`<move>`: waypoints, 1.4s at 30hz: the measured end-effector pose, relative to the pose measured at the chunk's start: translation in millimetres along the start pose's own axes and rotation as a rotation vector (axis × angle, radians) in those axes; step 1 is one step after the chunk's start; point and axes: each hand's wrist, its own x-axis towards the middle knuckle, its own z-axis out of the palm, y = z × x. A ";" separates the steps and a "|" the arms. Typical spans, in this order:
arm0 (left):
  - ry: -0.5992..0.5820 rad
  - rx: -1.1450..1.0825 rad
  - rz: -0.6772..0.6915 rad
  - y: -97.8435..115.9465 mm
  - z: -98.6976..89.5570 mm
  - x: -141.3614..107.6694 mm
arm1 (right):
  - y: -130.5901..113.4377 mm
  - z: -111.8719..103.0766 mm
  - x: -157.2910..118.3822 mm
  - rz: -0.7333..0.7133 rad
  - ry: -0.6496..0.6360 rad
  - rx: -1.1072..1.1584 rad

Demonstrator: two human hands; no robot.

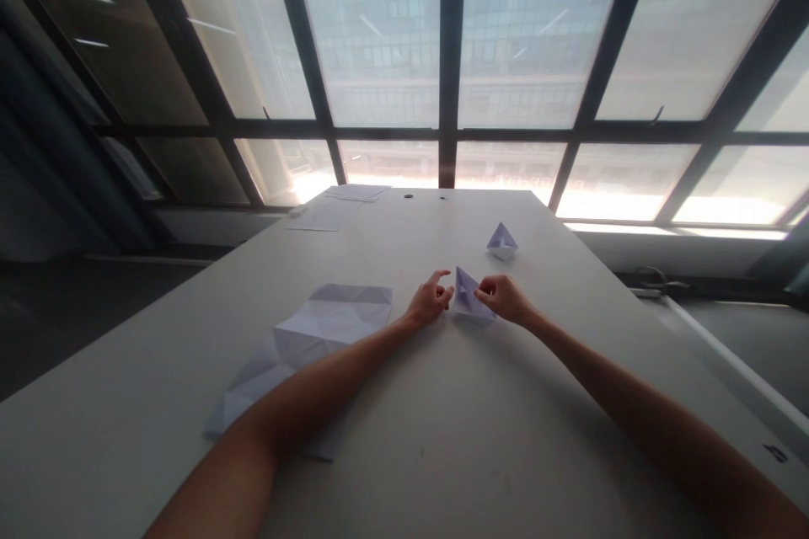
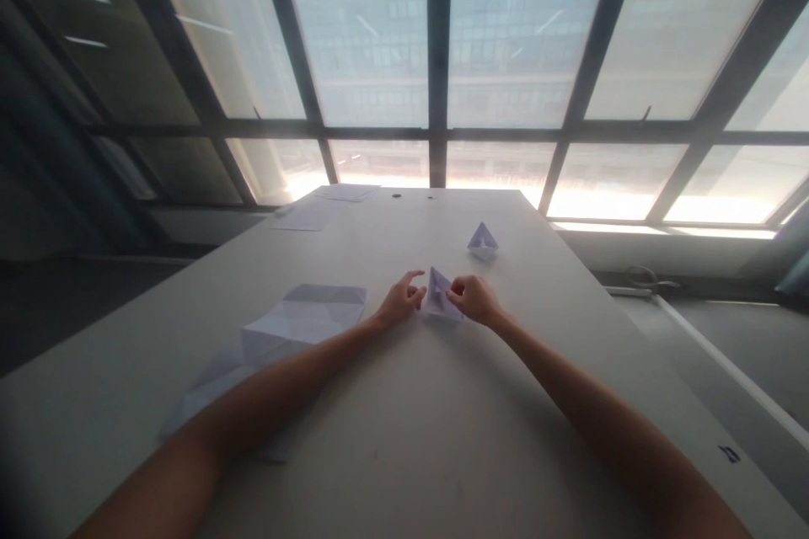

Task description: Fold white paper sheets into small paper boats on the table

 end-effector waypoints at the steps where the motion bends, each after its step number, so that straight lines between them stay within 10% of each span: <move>1: -0.001 -0.010 0.006 -0.2 0.0 0.1 | -1.4 -0.6 0.5 0.001 -0.019 -0.018; 13: 0.165 -0.118 -0.060 2.7 -0.8 3.8 | -20.4 -20.0 46.7 0.069 -0.092 -0.250; 27: 0.143 -0.145 -0.077 5.5 5.6 -1.4 | 38.4 -12.6 171.4 0.372 -0.071 -0.355; 42: 0.126 -0.135 -0.090 11.0 6.1 -3.8 | 51.1 -13.4 185.7 0.454 -0.009 -0.342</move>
